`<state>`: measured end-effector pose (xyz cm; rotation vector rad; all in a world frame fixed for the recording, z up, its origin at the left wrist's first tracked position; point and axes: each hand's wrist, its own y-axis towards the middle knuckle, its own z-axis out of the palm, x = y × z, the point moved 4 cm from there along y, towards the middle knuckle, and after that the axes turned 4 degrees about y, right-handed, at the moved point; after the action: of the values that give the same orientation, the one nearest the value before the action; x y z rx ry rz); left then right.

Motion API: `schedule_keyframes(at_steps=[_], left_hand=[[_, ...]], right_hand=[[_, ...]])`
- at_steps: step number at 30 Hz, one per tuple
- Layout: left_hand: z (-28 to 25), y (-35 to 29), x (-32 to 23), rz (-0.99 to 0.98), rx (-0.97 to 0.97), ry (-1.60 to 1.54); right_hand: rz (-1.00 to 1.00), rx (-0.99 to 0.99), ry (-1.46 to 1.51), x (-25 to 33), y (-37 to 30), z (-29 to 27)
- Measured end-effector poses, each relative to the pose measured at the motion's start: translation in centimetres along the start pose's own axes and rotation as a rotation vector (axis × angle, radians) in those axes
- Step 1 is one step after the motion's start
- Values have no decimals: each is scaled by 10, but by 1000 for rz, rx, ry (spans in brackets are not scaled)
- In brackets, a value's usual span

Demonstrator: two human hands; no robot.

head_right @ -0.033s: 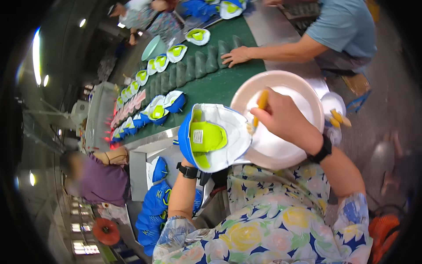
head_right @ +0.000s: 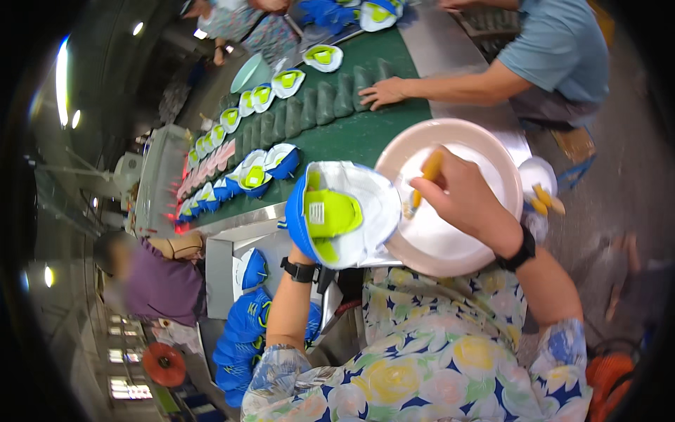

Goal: The recorder uses a brush to apply white glue to the interior and edges of shoe uppers at a manufacturing workstation.

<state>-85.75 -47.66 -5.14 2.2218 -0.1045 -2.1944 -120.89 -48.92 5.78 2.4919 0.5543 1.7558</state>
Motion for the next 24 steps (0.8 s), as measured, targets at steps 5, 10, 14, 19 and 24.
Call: schedule_keyframes(at_steps=[5,10,14,19,24], left_hand=[[-46,66,35,-149,-372,-186],[-141,109,75,-165,-518,-255],[-200,116,83,-244,-929,872],[-276,-36,25,-246,-1080,1506],[-296,-239,72,-796,-648,1559]], right_hand=[[83,-122,194,-29,-18,-18],[285,-24,305,-34,-21,2],[278,-61,179,-30,-28,-22],[316,-38,154,-38,-27,-19],[287,90,167,-24,-23,-5]])
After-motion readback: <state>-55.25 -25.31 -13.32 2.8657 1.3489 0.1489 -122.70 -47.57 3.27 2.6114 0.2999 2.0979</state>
